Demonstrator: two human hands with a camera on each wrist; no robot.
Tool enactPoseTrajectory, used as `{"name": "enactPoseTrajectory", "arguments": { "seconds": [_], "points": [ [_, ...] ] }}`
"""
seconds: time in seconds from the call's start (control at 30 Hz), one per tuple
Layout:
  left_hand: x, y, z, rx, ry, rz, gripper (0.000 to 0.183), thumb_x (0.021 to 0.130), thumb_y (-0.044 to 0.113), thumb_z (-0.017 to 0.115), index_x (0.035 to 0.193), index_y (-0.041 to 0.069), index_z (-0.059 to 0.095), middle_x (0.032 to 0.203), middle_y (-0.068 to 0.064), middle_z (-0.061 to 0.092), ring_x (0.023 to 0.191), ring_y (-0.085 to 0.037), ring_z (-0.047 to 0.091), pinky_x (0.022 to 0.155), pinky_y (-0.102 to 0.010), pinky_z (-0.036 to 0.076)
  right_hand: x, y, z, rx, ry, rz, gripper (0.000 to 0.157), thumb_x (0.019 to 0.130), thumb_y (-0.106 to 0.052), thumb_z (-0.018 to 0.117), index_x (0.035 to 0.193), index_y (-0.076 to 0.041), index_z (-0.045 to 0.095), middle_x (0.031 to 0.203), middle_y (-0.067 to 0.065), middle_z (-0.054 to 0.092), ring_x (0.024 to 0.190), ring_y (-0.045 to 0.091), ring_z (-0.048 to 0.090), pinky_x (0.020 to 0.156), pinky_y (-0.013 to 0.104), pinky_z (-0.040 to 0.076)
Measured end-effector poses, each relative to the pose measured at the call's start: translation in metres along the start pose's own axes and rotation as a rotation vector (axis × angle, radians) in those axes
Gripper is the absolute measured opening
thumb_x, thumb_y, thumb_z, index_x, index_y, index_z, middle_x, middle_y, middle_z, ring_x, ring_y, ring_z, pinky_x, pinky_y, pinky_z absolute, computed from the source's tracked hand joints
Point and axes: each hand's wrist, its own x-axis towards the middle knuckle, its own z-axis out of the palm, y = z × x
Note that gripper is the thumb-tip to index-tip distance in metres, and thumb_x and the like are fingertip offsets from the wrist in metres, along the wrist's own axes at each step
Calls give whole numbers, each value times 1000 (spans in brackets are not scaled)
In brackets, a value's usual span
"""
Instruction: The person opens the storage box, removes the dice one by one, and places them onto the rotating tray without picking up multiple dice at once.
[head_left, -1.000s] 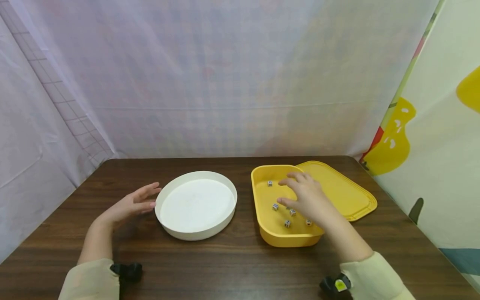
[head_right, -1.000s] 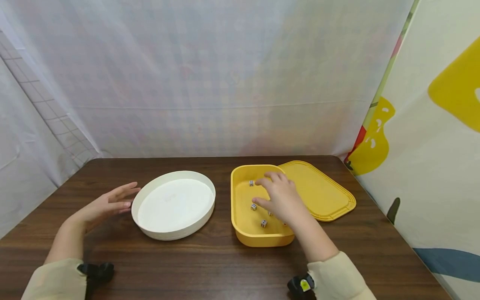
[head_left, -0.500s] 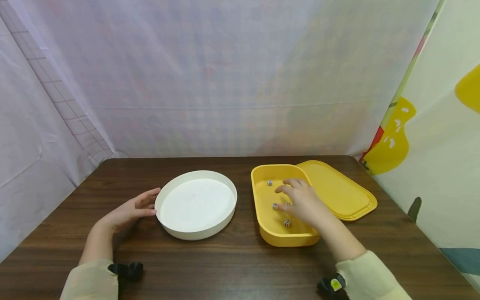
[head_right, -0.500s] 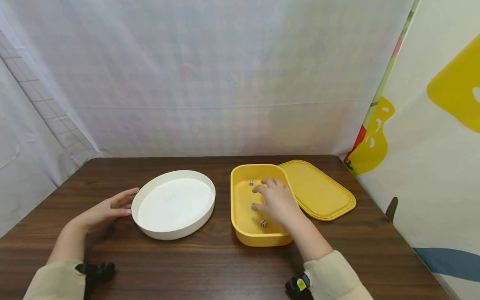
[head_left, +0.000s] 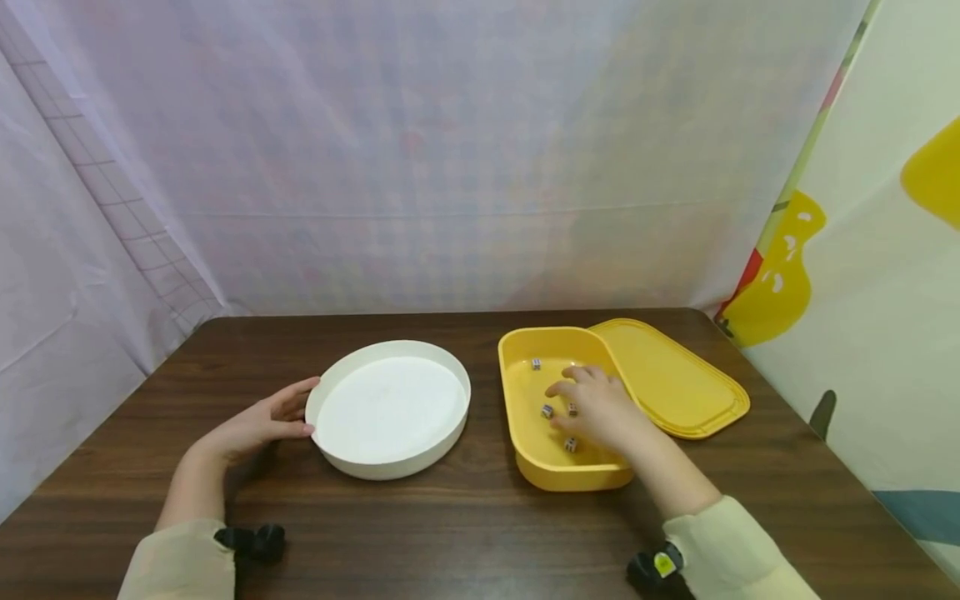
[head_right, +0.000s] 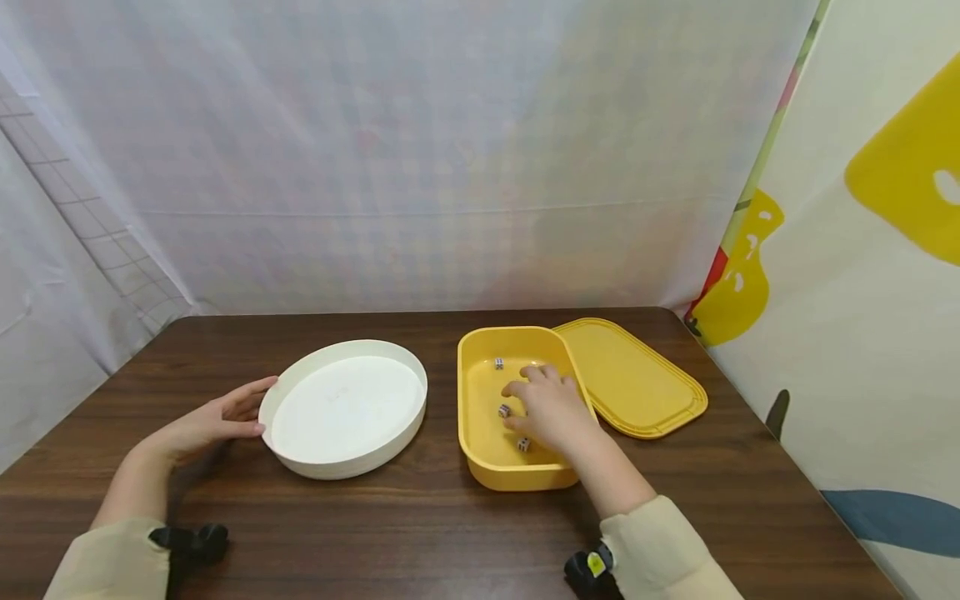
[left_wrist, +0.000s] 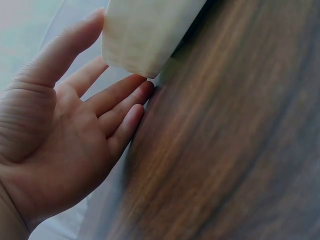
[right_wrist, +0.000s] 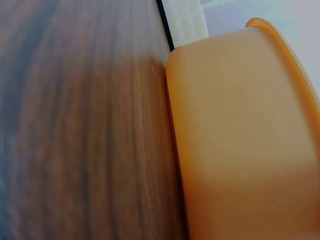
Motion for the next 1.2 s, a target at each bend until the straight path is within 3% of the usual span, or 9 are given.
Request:
{"name": "enactPoseTrajectory", "arguments": {
  "seconds": [0.23,0.43,0.53,0.63,0.83,0.93,1.03,1.2],
  "points": [
    [0,1,0,8,-1,-6,84,89,12,66,152,0,11,151,-31,18,137,-44,17,101,-35,28,1,-1,-1,0,-103,24,40,83,-30,75,119,-14,67,135,23,48,128,45,34,94,67,27],
    [0,0,0,-12,-1,-1,84,89,11,67,152,0,12,151,-31,18,137,-43,17,93,-20,31,1,-1,-1,18,-154,42,39,84,-30,74,119,-15,67,137,23,46,130,47,31,95,69,24],
    [0,0,0,-15,0,0,84,89,11,67,152,0,12,151,-31,19,137,-43,17,93,-19,31,1,-1,-1,24,-158,50,38,84,-30,75,118,-15,67,137,23,46,131,46,30,96,69,23],
    [0,0,0,-5,3,-3,84,89,11,67,152,1,12,150,-31,20,137,-43,18,97,-26,30,1,0,1,21,-158,54,34,84,-29,75,115,-16,68,137,22,46,130,45,31,96,69,23],
    [0,0,1,-2,8,-4,84,89,11,67,152,1,12,150,-32,19,137,-44,18,105,-53,18,2,0,2,24,-149,51,24,83,-27,76,105,-19,69,136,22,47,129,45,34,96,69,23],
    [0,0,1,-4,9,-5,84,89,11,67,152,1,12,150,-32,18,137,-45,17,105,-57,15,1,0,2,30,-135,42,17,83,-26,76,98,-21,69,135,22,48,128,44,35,96,68,24],
    [0,0,1,1,9,-5,84,89,11,67,152,1,12,150,-32,19,137,-45,18,105,-55,17,1,1,3,27,-122,25,10,84,-25,76,90,-23,68,133,21,50,127,43,36,96,67,25],
    [0,-1,1,14,10,-5,84,89,12,67,152,1,12,150,-32,21,136,-44,20,103,-41,27,1,0,4,14,-122,6,9,84,-25,75,81,-25,67,131,21,51,125,42,38,93,63,28]
  ]
}}
